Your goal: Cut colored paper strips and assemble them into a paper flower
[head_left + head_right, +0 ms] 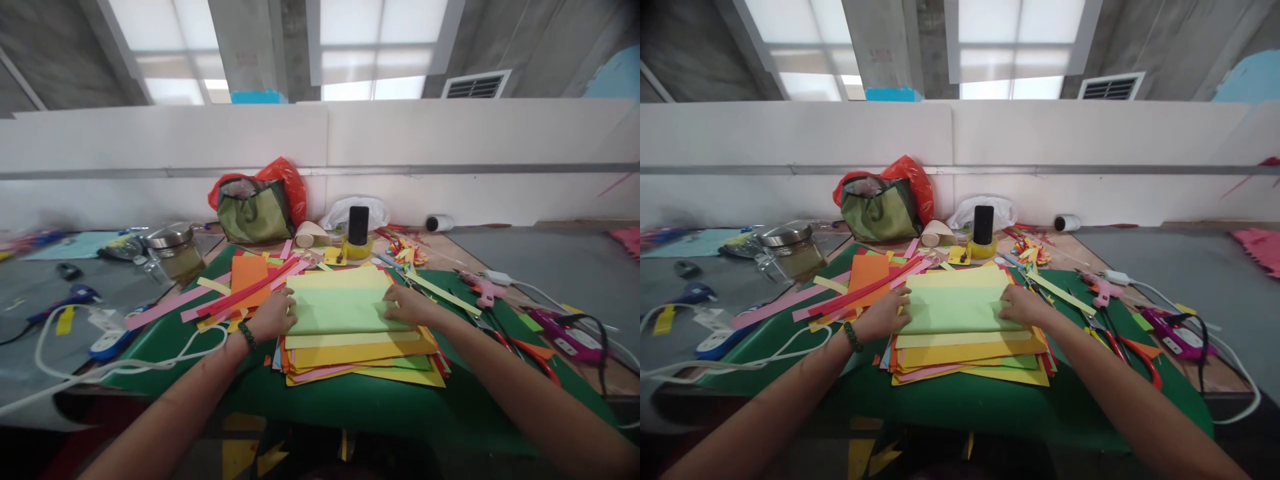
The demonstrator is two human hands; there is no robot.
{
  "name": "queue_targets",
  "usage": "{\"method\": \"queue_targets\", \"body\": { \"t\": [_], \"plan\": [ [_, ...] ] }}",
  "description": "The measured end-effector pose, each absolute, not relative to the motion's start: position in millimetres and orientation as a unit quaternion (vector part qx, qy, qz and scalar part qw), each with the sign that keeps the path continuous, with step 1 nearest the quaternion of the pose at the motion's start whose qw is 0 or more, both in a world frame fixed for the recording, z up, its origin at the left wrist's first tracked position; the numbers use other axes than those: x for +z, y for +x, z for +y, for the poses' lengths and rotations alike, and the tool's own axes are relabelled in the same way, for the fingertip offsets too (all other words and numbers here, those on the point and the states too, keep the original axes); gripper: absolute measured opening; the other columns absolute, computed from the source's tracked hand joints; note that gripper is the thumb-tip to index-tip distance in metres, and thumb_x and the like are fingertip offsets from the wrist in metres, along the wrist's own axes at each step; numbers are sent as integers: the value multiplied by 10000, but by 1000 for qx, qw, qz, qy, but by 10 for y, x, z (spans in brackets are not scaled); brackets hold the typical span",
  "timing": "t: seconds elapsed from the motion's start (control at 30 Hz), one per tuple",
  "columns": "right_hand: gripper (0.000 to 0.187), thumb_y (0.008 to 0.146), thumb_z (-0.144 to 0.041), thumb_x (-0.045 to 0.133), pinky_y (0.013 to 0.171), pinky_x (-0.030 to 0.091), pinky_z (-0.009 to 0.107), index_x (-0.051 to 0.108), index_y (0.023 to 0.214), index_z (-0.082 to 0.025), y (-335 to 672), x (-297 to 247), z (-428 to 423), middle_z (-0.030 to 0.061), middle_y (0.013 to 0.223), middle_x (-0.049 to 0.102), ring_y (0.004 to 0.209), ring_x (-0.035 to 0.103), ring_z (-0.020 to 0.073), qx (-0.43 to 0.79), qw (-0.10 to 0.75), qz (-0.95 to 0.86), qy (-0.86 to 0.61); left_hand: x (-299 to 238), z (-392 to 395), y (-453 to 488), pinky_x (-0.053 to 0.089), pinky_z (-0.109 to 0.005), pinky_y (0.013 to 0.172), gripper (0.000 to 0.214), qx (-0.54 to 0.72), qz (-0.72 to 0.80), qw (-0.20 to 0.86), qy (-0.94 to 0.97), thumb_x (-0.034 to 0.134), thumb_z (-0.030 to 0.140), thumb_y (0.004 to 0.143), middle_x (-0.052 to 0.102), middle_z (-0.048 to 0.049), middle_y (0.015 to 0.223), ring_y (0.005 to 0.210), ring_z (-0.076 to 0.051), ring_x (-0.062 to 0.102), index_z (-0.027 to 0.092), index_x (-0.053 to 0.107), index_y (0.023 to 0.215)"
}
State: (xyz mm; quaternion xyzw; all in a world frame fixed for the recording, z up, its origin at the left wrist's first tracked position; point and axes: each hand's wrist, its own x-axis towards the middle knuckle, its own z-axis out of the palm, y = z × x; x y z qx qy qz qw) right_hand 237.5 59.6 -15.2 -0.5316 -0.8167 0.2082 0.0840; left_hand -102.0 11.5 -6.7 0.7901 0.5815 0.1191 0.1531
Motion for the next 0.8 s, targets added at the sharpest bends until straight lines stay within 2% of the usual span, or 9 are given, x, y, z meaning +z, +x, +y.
{"method": "queue_targets", "body": {
  "t": [0.07, 0.13, 0.23, 0.37, 0.47, 0.6, 0.7, 0.8],
  "plan": [
    [134, 606, -267, 729, 947, 412, 360, 682, 689, -173, 2365, -128, 659, 129, 1253, 597, 1135, 557, 309, 218, 82, -833, -503, -80, 245, -1047, 395, -384, 1002, 107, 108, 559, 177, 803, 649, 158, 602, 545, -158, 1332, 1191, -323, 521, 158, 664, 708],
    [162, 600, -290, 744, 984, 400, 375, 689, 692, -168, 2390, -125, 719, 131, 1342, 540, 1185, 533, 318, 240, 72, -840, -481, -92, 359, -1098, 409, -363, 992, 167, 99, 546, 204, 806, 687, 176, 564, 534, -139, 1359, 1213, -316, 513, 169, 675, 731],
    [188, 610, -333, 743, 985, 405, 399, 675, 669, -168, 2457, -169, 798, 139, 1334, 543, 1175, 542, 328, 268, 79, -839, -467, -113, 490, -1193, 424, -352, 973, 190, 93, 537, 235, 805, 693, 255, 577, 529, -121, 1365, 1230, -315, 503, 179, 672, 750],
    [236, 591, -362, 745, 974, 408, 401, 660, 711, -178, 2514, -245, 855, 146, 1291, 559, 1149, 552, 316, 286, 117, -827, -470, -160, 591, -1263, 420, -369, 968, 187, 136, 534, 274, 788, 682, 316, 569, 547, -125, 1312, 1167, -316, 532, 171, 629, 675],
    [255, 548, -376, 762, 966, 400, 395, 634, 661, -187, 2506, -267, 874, 119, 1187, 598, 1091, 562, 300, 296, 156, -818, -469, -210, 627, -1251, 420, -377, 953, 172, 183, 535, 288, 773, 674, 305, 548, 589, -112, 1207, 1084, -301, 557, 180, 601, 642],
    [259, 517, -369, 752, 813, 439, 346, 588, 611, -192, 2481, -285, 892, 36, 836, 616, 846, 572, 227, 313, 206, -790, -486, -286, 644, -1229, 423, -369, 917, 158, 235, 548, 281, 752, 659, 282, 533, 626, -87, 1053, 1010, -291, 563, 184, 580, 629],
    [258, 555, -387, 706, 643, 422, 298, 550, 622, -193, 2483, -313, 898, -24, 626, 525, 663, 519, 171, 320, 218, -775, -500, -340, 629, -1238, 457, -339, 760, 174, 272, 562, 287, 727, 646, 309, 557, 621, -48, 832, 828, -242, 582, 178, 550, 618],
    [284, 579, -392, 691, 568, 411, 273, 564, 729, -187, 2487, -331, 896, -39, 610, 527, 598, 517, 147, 357, 270, -739, -504, -368, 593, -1233, 440, -280, 614, 209, 312, 563, 322, 694, 617, 360, 623, 569, 7, 668, 666, -173, 561, 174, 542, 683]
  ]
}}
